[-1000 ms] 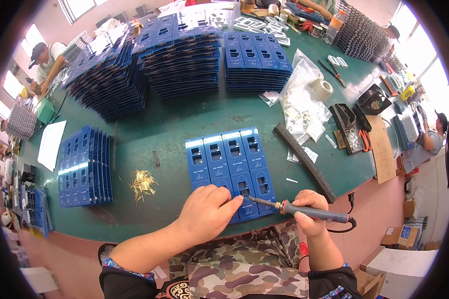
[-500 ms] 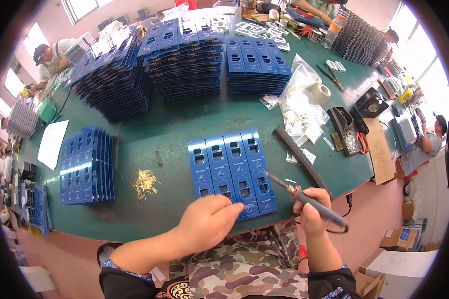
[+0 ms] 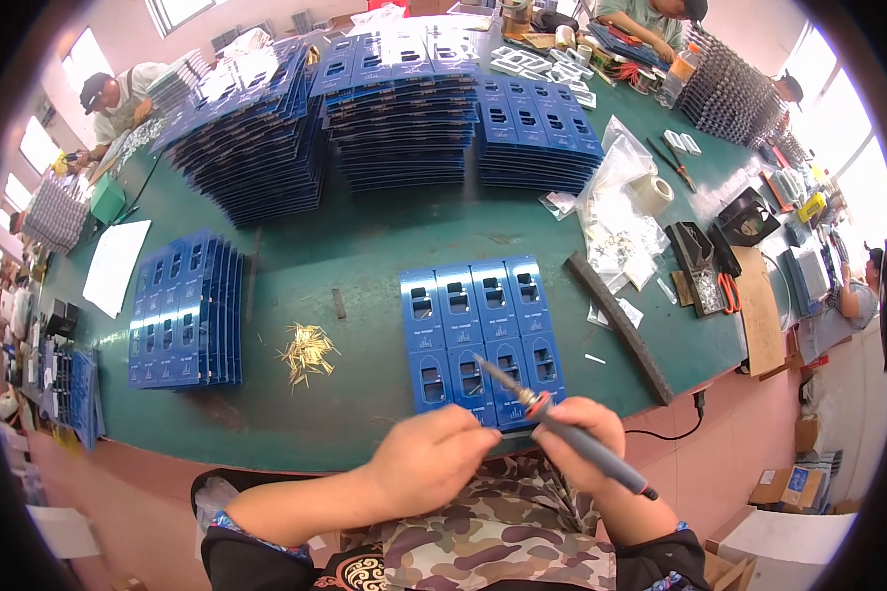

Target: The person solders small electronic components onto a circuit board panel using a soldering iron and soldering wire.

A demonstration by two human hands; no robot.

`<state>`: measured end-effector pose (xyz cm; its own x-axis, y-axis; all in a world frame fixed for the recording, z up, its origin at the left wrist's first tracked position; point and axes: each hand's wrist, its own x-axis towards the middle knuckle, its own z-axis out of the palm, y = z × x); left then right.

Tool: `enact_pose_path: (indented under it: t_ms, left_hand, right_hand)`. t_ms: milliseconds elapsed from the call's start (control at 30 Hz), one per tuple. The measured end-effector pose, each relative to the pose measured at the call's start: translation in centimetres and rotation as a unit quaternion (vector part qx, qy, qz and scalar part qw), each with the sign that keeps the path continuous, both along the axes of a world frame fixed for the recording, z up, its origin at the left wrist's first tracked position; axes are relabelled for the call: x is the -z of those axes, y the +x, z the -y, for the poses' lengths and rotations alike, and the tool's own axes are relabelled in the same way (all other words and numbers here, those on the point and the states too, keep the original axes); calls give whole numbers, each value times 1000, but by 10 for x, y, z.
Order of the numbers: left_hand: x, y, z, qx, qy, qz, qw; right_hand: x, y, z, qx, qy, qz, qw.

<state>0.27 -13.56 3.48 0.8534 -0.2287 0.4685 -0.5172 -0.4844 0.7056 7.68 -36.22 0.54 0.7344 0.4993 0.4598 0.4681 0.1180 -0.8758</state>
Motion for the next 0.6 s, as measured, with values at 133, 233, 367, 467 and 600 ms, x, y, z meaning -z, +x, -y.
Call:
enact_pose_path:
  t_ms: [133,233,367,467,600]
  left_hand:
    - [-3,15,-29,-84,59,18,995]
    - [8,22,-35,-118,105,15,987]
    - [10,24,-35,-115,117,18,986]
    - [11,24,-36,-115,122,14,986]
    - [13,23,-38,-106,127,2,986]
  right_hand:
    - [-12,10,7,17,21,-136,990]
    - [-6,19,8,6,47,-160,986]
    - [11,31,13,10,-9,-71,997]
    - [13,30,12,24,-16,-61,998]
    - [12,31,8,25,-5,-54,998]
